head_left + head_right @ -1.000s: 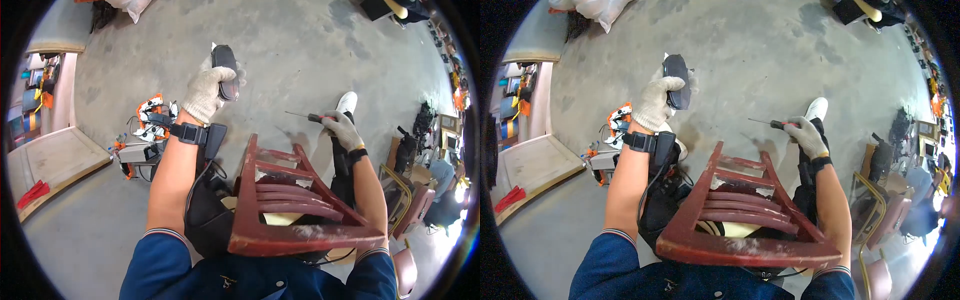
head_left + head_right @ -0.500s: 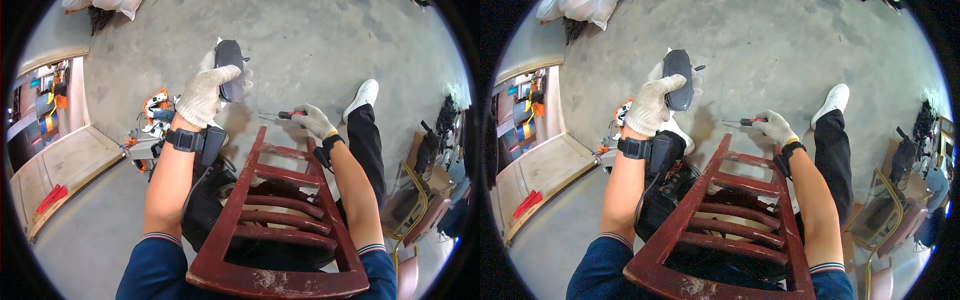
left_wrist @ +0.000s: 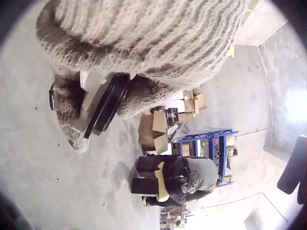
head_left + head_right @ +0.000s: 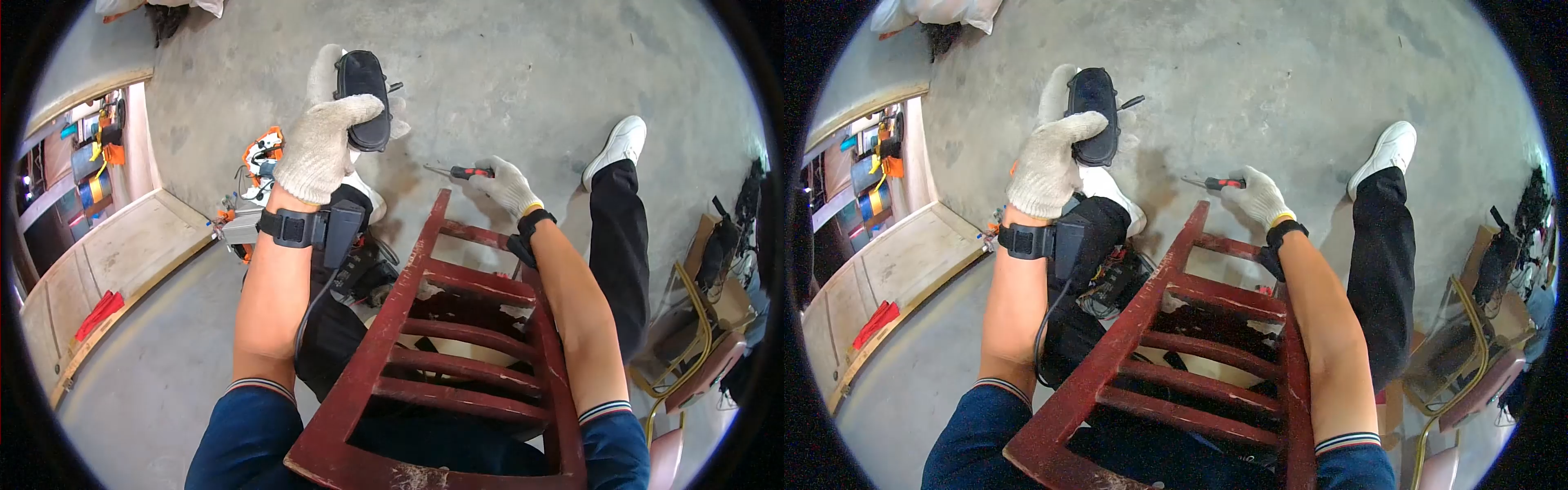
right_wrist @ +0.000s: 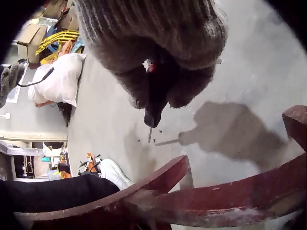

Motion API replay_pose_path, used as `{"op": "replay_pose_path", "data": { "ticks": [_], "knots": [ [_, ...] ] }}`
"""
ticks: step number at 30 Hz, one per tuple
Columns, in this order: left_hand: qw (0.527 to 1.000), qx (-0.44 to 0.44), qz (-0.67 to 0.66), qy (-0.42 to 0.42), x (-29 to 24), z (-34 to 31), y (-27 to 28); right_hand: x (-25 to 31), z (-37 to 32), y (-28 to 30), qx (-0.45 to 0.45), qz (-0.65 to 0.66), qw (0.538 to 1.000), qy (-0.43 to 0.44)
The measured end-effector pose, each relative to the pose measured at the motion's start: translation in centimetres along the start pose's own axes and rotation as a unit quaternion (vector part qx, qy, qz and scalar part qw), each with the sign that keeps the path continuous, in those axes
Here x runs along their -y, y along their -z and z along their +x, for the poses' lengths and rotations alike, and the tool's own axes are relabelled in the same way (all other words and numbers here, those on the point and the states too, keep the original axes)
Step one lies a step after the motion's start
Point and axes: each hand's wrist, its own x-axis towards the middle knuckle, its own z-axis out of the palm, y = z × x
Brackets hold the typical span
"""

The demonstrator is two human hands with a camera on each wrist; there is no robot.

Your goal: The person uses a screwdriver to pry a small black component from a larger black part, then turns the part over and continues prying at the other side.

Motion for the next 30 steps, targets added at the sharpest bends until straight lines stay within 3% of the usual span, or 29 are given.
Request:
{"op": "replay_pose_path", "data": {
  "ticks": [3, 6, 9, 17, 20, 30],
  "knots": [
    [0.998, 0.03, -0.038, 0.037, 0.3, 0.2, 0.3, -1.0, 0.8, -0.8, -0.019, -0.01, 0.999, 0.029],
    [1.0, 0.009, 0.0, -0.015, 0.2, 0.2, 0.0, -1.1, 0.8, -1.0, -0.024, -0.025, 0.999, 0.016],
    [0.997, 0.05, 0.034, 0.037, 0.0, 0.6, 0.5, -1.2, 1.1, -0.8, -0.016, -0.017, 1.0, 0.019],
    [0.998, 0.032, -0.01, 0.055, 0.3, 0.5, 0.9, 0.2, -0.7, 2.4, -0.006, 0.043, 0.998, -0.039],
    [0.997, 0.023, -0.027, 0.073, 0.5, 0.6, 1.0, -3.6, 1.3, 2.2, -0.03, -0.03, 0.999, -0.02],
    [0.998, 0.011, -0.028, 0.051, 1.1, 0.7, 1.3, -3.9, 1.1, 2.5, -0.018, -0.028, 0.999, -0.029]
  ]
}}
